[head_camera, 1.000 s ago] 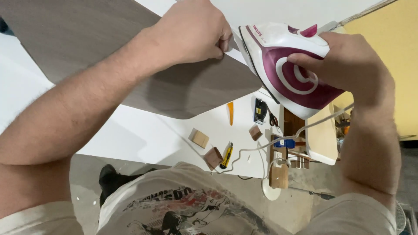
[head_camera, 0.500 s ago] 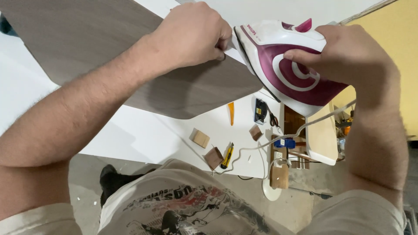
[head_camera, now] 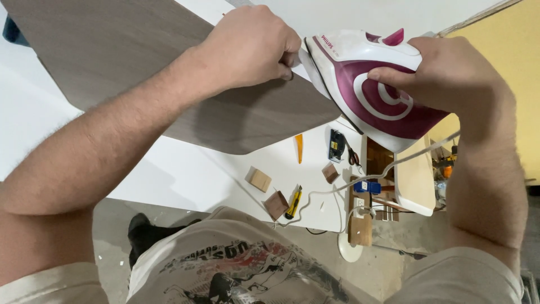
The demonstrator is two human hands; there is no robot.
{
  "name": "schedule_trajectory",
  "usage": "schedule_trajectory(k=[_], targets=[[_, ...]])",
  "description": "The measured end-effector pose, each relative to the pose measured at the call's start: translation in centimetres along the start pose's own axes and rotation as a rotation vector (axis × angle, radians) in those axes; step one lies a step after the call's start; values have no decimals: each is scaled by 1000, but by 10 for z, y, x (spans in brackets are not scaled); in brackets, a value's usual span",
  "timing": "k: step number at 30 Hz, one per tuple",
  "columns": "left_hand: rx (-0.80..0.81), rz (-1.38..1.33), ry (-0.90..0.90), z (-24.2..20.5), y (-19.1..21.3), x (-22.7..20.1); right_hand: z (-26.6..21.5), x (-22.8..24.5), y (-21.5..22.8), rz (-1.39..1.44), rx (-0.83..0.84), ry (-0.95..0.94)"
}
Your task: The person applies a white edge banding strip to the curved edge of a wooden board. They use a small wooden block to press the strip into place and then use a hot iron to smooth and secure it along the edge. The person repeats this process on different sections of the board's edge.
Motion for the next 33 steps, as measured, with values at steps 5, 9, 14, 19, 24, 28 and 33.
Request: schedule_trajectory(k=[5,9,14,19,24,28,33], targets=[[-22,-29,-35,-1,2,-1,-2,-2,-2,100,16,-10],[8,-26,-15,-4,1,-2,-6,-12,-16,193,36,-57],[-33,-29,-53,-5,4,-3,11,-55,-55,154,-226,289],[15,-57,-10,-5,0,0,0,-61,-74,416,-125,16],[21,-96,19,-6,3,0,-4,-59,-89,604,-47,-72],[6,-123,6,-3,2,1,-1,-71,-107,678,-74,-124],[-10,-100,-10,-1,1,2,7,-90,-144,827,-105,-183]])
Point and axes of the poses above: each hand's wrist, its own z-axis towards the middle knuckle, its own y-axis out of the back of the hand, x = y × z, the point moved 8 cm from there along z, towards the middle knuckle, and after that the axes turned 4 degrees about z, right-handed, at the moved point
